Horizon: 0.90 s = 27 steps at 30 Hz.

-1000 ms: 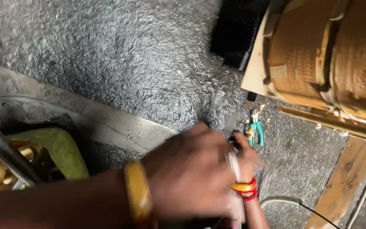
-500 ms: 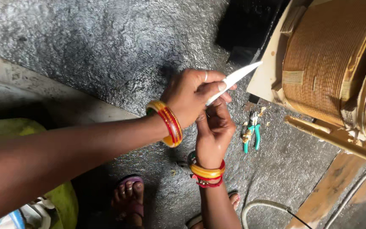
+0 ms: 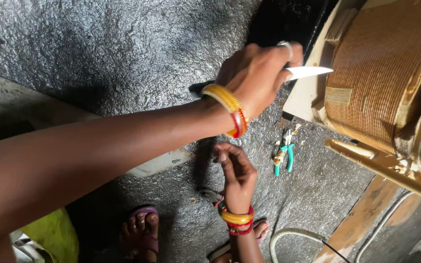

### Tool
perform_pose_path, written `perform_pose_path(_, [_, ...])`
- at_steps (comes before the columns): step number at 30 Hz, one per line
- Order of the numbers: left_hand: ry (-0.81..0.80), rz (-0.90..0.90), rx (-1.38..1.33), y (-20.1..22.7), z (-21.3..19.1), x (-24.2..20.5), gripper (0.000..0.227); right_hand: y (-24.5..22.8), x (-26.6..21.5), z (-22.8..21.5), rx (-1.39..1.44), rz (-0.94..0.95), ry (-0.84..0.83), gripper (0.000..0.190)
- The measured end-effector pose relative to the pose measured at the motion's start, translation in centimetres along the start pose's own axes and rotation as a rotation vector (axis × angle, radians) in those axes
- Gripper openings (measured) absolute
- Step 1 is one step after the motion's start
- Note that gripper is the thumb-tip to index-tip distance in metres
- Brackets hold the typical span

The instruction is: The person is repairing a large cylindrical electrical component, likely a transformer, by cutting old ties and securing new ones. They use pliers and a knife to manipulate the ties and wires on the component's base.

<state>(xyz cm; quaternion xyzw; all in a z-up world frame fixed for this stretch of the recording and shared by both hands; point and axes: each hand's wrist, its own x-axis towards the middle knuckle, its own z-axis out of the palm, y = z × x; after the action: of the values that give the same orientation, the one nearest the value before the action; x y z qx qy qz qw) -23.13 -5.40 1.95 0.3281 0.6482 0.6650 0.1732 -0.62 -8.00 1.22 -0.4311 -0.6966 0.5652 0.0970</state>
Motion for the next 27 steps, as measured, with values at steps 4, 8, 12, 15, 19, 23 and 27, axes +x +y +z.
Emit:
perform_pose_path(4, [0.066,0.016,0.029,0.1,0.4,1.4,0.012,0.8,-1.1,-0.4,-0.072,0.043,-0.001,0.02])
perform_pose_path(8, [-0.007,-0.058,0.042,-0.1,0.2,1.6,0.011,0.8,-1.4,0.3,-0.027,0.063,-0.016,0.02])
perform_pose_path(12, [0.028,0.009,0.044,-0.2,0.2,2.0,0.011,0.1,-0.9,1.1,-0.04,0.048,-0.032,0.019])
perform_pose_path(15, [0.022,-0.035,0.027,-0.1,0.3,1.9,0.011,-0.6,-0.8,1.6,-0.052,0.03,-0.044,0.018])
perform_pose_path(19, [0.043,-0.043,0.011,0.5,0.1,1.8,0.013,-1.0,-0.7,2.0,-0.069,0.017,-0.057,0.018])
perform_pose_path(23, [-0.066,-0.156,0.1,1.3,0.2,2.5,0.012,-1.1,-0.6,1.8,-0.097,-0.008,-0.066,0.017])
perform_pose_path(27, [-0.071,-0.147,0.113,1.6,0.2,2.6,0.016,-1.0,-0.7,1.7,-0.035,0.031,-0.048,0.018])
